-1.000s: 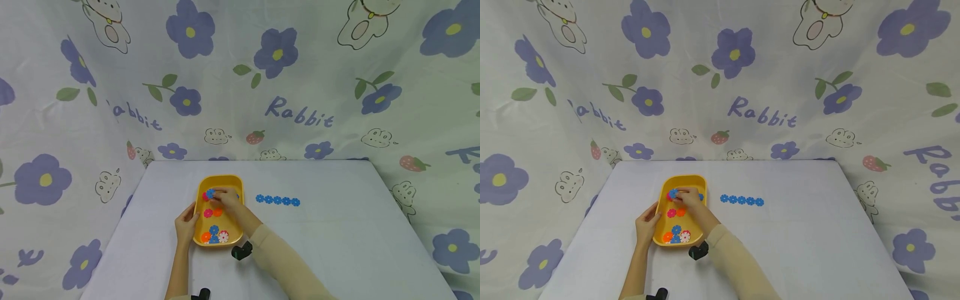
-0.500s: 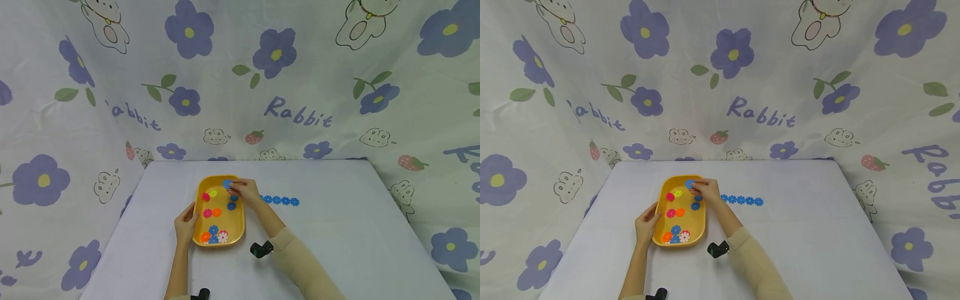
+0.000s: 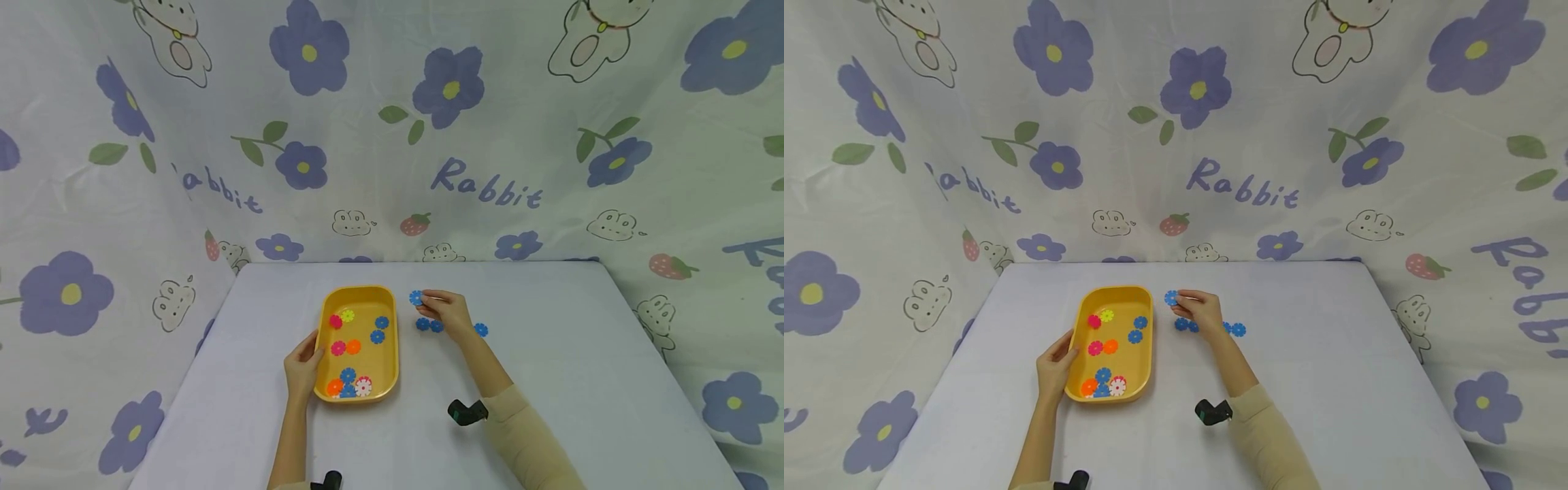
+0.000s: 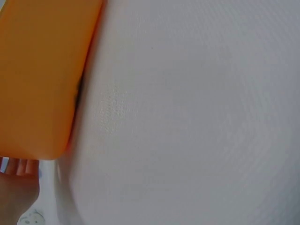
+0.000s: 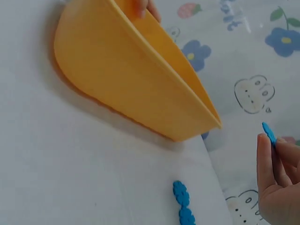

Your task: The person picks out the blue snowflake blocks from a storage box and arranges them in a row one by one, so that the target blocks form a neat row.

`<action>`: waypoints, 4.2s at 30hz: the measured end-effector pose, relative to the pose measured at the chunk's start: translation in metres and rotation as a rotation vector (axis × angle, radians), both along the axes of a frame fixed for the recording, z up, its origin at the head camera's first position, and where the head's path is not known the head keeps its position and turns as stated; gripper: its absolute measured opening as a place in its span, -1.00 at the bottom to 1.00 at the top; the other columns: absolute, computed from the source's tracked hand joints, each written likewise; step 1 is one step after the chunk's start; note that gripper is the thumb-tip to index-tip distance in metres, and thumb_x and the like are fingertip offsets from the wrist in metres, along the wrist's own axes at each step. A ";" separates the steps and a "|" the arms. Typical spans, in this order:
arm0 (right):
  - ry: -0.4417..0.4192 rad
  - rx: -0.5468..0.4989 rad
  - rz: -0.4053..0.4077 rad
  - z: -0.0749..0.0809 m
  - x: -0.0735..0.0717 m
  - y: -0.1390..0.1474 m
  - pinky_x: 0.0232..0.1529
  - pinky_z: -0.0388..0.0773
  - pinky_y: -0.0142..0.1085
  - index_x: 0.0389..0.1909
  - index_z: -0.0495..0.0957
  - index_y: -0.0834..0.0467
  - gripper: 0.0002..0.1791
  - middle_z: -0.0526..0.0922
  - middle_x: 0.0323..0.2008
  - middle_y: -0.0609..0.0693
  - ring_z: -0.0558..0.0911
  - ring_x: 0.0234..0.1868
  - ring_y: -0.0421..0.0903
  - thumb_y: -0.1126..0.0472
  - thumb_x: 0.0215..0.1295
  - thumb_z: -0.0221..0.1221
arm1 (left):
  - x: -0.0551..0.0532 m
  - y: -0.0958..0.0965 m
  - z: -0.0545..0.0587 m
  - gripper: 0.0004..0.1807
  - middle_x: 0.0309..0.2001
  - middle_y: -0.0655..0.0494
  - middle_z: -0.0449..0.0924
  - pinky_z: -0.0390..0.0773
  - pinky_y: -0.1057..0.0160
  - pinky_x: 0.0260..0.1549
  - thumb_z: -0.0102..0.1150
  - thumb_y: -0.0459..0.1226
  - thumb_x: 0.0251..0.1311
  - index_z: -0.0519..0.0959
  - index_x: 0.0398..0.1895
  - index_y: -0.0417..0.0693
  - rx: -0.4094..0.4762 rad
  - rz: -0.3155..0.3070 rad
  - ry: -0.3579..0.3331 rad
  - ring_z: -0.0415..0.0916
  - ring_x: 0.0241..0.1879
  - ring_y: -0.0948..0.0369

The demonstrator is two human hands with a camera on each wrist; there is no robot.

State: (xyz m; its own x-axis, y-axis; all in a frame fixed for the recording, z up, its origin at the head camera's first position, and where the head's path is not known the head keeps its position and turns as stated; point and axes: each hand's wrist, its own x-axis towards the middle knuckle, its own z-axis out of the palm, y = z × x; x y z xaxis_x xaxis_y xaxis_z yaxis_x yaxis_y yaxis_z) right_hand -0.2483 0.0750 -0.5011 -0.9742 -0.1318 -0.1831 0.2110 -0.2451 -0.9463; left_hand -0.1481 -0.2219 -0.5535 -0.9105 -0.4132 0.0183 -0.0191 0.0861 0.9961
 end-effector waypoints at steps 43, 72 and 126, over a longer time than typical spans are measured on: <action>-0.059 0.338 -0.121 -0.053 0.040 0.161 -0.20 0.64 -0.39 0.13 0.32 0.58 -0.56 0.67 -0.22 0.19 0.69 -0.38 -0.25 0.41 0.30 0.08 | 0.006 0.002 0.017 -0.57 0.21 -0.29 0.39 0.40 0.61 -0.04 0.05 -0.52 0.21 0.41 0.18 -0.41 0.042 -0.040 -0.012 0.28 0.25 -0.10; 0.163 0.758 -0.273 -0.061 0.029 0.153 -0.30 0.39 -0.72 -0.03 0.56 0.38 -0.69 0.62 -0.08 0.28 0.60 -0.11 0.02 0.29 0.27 0.16 | -0.001 -0.001 -0.004 -0.58 0.19 -0.24 0.43 0.42 0.60 -0.04 0.08 -0.48 0.21 0.44 0.17 -0.35 0.002 0.005 0.009 0.36 0.21 -0.02; 0.101 0.133 0.033 -0.020 0.031 0.028 -0.15 0.64 -0.31 0.10 0.42 0.49 -0.56 0.58 -0.06 0.36 0.67 -0.18 -0.02 0.39 0.22 0.19 | -0.002 0.000 -0.002 -0.57 0.20 -0.23 0.42 0.41 0.62 -0.05 0.07 -0.47 0.22 0.43 0.19 -0.33 0.009 0.002 -0.007 0.34 0.22 -0.06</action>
